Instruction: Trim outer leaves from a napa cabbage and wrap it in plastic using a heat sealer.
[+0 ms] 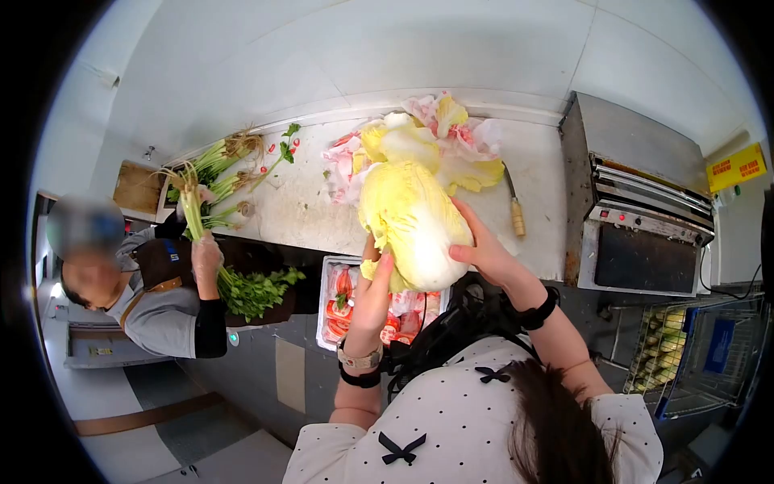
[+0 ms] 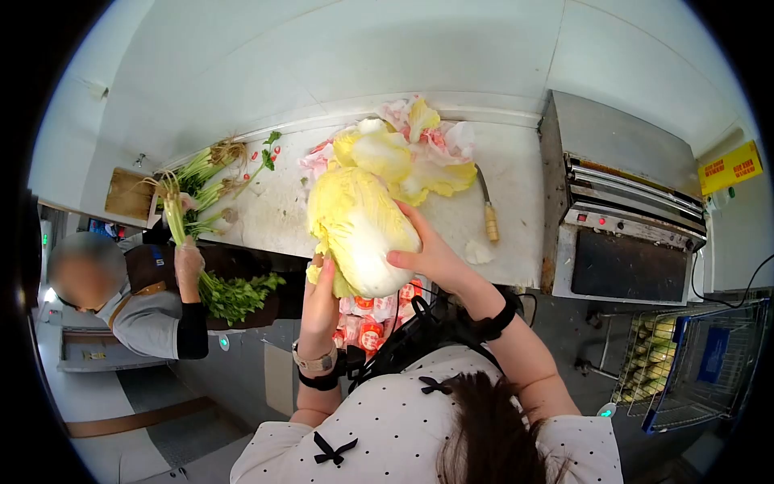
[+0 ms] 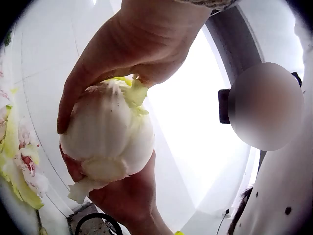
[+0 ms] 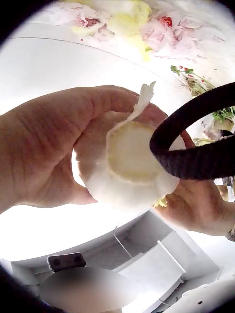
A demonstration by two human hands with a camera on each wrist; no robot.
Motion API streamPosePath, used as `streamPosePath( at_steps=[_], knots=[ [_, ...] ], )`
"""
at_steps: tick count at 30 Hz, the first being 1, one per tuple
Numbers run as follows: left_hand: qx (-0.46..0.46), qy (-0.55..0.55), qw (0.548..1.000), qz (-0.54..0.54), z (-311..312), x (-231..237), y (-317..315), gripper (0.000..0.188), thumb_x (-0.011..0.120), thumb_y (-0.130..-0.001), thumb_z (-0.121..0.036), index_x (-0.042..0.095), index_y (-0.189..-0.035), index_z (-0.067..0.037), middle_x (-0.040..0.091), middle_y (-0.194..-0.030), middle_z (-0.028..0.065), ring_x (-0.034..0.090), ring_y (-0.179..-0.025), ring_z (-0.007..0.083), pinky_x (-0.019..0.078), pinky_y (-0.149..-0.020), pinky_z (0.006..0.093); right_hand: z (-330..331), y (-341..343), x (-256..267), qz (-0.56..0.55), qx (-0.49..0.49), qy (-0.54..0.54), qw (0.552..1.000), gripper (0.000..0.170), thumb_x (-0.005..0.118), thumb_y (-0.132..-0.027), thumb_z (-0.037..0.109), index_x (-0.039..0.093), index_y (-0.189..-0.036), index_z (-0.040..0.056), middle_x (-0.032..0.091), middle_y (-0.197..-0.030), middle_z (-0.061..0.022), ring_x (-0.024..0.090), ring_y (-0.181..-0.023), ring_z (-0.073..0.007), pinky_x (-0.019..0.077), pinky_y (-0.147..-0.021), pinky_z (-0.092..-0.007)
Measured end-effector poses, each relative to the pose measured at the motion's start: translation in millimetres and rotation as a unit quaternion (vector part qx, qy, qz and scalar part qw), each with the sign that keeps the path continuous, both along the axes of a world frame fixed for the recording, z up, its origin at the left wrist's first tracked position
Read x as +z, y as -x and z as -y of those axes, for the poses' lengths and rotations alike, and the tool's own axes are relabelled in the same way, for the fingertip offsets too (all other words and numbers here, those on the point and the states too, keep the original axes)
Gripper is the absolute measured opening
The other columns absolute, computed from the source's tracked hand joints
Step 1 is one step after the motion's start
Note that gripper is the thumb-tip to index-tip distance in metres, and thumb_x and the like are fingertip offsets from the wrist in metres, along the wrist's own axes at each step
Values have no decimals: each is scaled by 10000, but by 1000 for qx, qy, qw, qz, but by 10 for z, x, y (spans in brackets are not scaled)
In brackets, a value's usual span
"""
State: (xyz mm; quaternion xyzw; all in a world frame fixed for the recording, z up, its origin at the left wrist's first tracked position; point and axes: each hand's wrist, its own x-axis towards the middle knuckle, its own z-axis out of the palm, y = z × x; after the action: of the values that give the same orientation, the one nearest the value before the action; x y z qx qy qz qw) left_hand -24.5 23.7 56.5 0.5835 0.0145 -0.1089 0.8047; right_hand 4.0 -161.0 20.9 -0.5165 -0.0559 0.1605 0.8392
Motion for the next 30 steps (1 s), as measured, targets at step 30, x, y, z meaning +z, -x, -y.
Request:
streamPosePath(
  at_steps=[30],
  knots=[
    [27,117,993,7,-7,-530,-220,505,221,-969,-343,279,-1330,5,405,-1312,117,403,-1197,191,308,-1003,322,-56,62,-238,-133,45,-193,971,810,630,-767,346,183,-1391,87,383,-1339,-95,402,-1205,-216,333,-990,-374]
  ],
)
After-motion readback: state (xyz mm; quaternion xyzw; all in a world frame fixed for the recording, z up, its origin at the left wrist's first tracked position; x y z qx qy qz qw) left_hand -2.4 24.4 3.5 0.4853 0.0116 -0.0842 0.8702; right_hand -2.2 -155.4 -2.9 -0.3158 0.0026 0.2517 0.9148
